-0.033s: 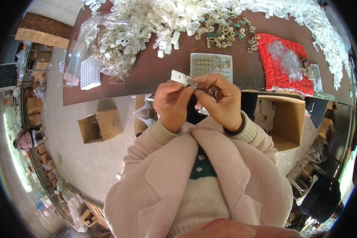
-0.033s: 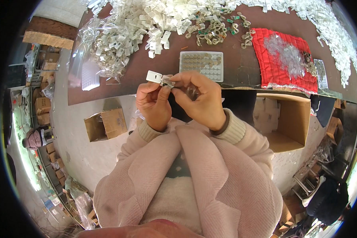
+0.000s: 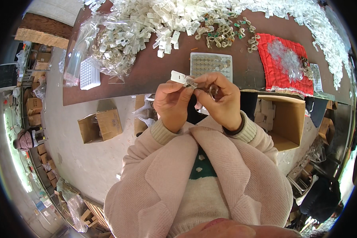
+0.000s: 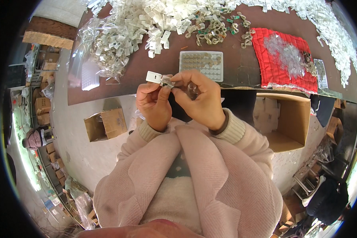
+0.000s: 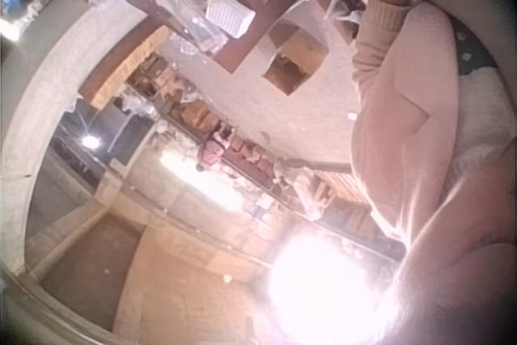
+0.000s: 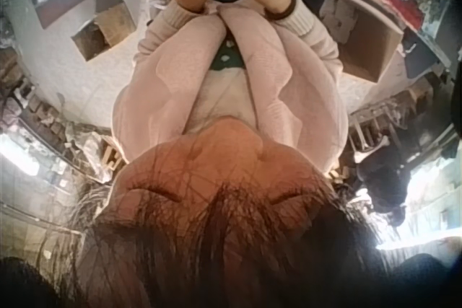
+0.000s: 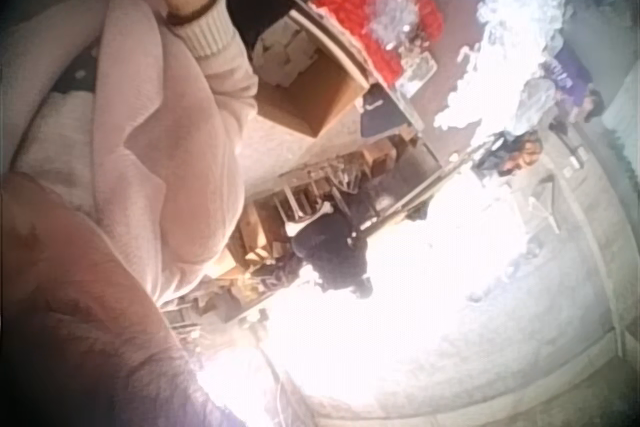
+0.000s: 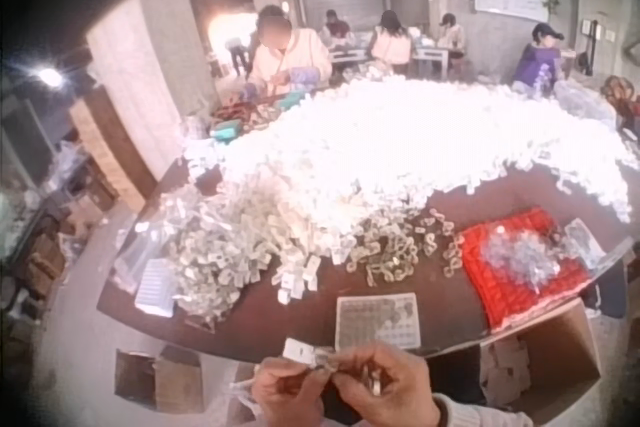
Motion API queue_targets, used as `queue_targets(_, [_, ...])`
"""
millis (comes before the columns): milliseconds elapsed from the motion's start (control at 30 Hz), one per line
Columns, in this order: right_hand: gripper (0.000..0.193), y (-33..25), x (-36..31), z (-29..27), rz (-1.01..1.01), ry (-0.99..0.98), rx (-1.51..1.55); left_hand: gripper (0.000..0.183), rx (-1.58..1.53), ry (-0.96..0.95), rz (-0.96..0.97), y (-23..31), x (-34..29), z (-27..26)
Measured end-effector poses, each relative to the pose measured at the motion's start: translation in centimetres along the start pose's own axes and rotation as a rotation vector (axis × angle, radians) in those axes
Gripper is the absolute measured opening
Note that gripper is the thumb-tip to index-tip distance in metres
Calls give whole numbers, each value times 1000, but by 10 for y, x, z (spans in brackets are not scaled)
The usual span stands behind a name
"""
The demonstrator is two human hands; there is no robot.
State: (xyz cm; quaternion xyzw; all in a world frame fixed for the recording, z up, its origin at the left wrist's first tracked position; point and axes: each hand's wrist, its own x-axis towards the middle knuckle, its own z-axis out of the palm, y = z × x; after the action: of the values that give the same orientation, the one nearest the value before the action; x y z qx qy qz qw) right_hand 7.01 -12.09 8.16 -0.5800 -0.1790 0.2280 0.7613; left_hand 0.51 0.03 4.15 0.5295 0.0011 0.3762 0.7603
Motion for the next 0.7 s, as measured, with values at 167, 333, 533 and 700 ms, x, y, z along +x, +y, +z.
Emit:
queue_targets(167, [20,7,7,-1,-37,-15,155,24,-195,54,-5,0,-3,5])
queue_targets(333, [17,4,5,-1,-63,-27,55,25,-116,43,14,-2,0,1])
queue_targets(533, [15,-4,9,-2,-330,17,-289,27,6,-14,30,-4,-1,-6])
queue_targets(700, [18,-6,16,-7,51,-77,224,19,-139,14,-97,-2,0,-5])
